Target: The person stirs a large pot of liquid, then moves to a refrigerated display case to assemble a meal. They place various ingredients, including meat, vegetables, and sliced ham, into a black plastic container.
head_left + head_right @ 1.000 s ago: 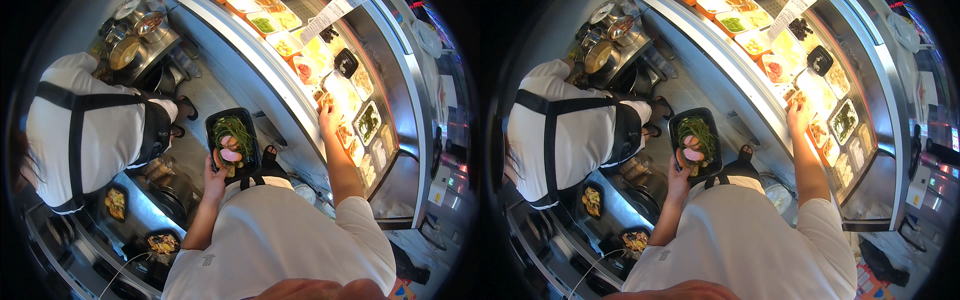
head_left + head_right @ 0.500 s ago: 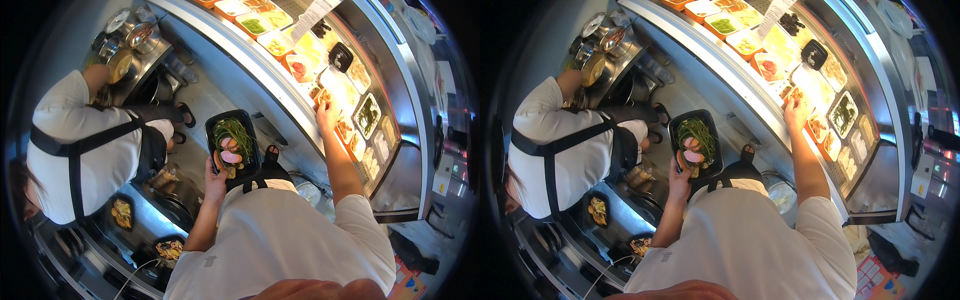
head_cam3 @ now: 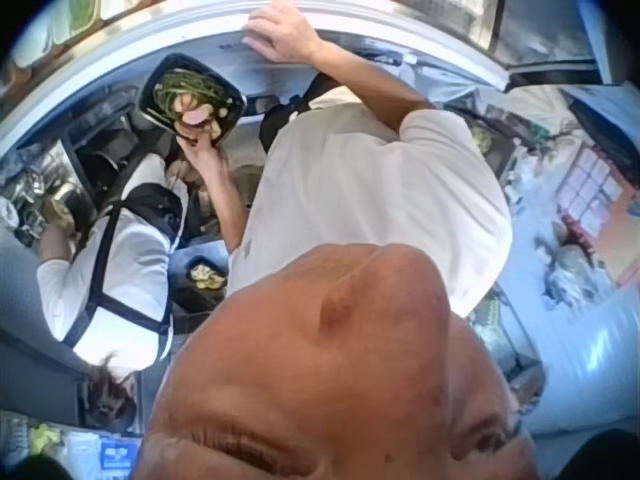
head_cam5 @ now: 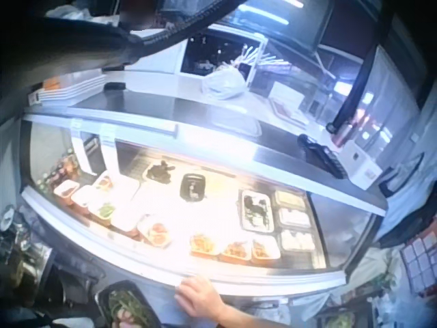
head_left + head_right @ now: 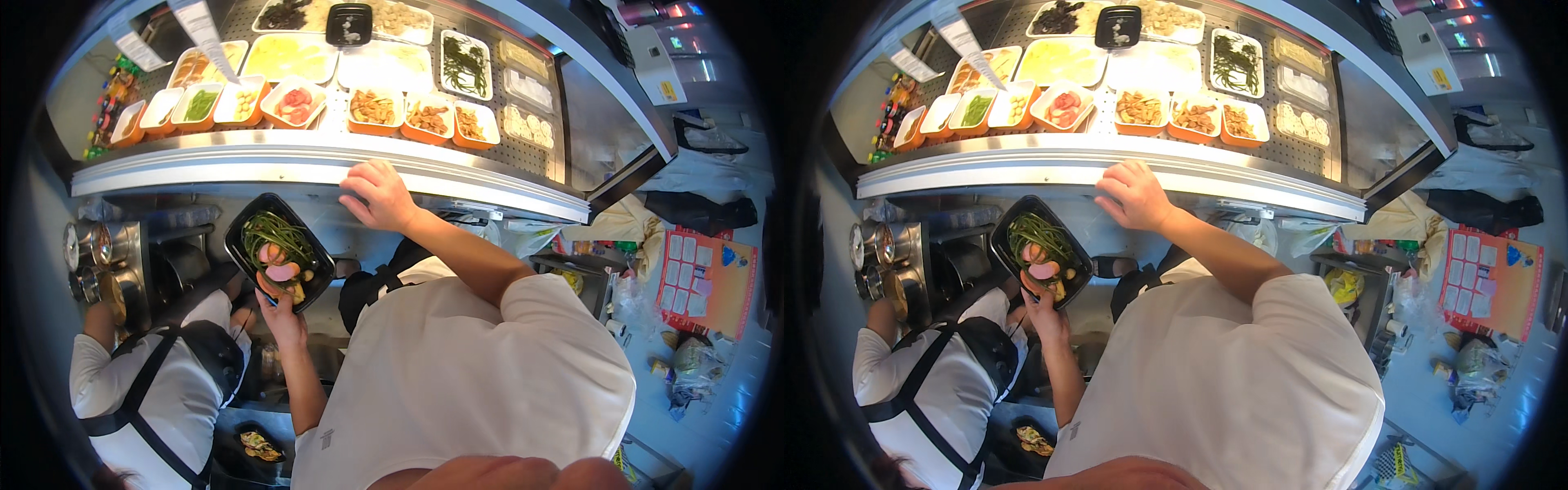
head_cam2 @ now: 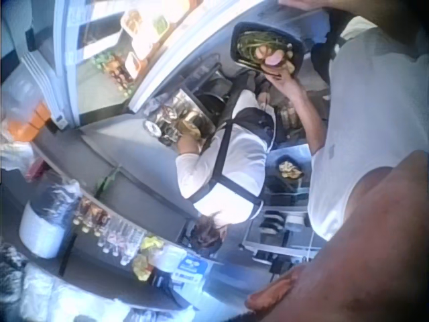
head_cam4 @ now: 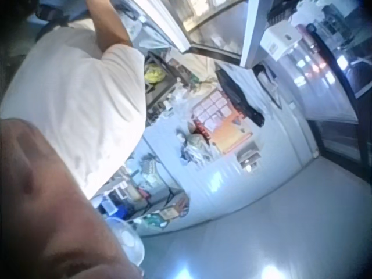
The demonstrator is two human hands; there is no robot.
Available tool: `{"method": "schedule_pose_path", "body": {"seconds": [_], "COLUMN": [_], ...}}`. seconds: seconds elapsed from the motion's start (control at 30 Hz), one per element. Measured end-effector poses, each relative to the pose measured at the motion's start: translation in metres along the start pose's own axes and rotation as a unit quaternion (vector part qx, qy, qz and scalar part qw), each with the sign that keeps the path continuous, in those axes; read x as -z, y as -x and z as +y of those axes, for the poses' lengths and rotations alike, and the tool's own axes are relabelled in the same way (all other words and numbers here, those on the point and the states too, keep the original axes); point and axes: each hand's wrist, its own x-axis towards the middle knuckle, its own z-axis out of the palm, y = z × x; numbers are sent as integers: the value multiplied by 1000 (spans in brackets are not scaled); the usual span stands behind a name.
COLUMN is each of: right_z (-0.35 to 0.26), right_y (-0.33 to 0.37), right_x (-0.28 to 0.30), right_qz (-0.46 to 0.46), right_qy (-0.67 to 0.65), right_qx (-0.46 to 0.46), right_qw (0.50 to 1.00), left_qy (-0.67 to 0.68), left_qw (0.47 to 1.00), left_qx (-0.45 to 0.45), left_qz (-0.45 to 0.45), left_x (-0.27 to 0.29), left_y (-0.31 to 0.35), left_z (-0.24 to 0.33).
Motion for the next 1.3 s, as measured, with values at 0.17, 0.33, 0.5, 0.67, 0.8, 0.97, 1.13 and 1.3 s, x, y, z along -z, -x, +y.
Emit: {"method": "schedule_pose_path", "body": {"seconds": [0.17,0.33,0.5,0.67,0.8,0.97,1.13,1.3], "right_z": [49,144,256,325,323,363,373,353], "right_y": [45,99,117,59,28,34,32,12], "right_x": [78,146,189,134,95,83,98,106], "right_qz": [-1,-9,-127,-253,-466,-453,-422,-411], "right_qy": [-37,-7,70,114,272,212,118,105], "right_qx": [-65,-139,-233,-129,-100,-89,-114,-177], "right_qw": [997,990,961,952,836,861,892,888], "left_qy": [-1,55,118,96,98,101,96,107], "left_qw": [1000,998,992,994,993,992,991,990], "left_qx": [-17,-33,-33,-32,-41,-49,-61,-48], "left_qz": [-18,-25,-4,44,57,64,77,81], "left_x": [-74,-151,-220,-262,-281,-288,-279,-273], "left_y": [9,35,73,97,108,116,109,105], "left_z": [-19,-78,-128,-162,-174,-177,-185,-185]}}
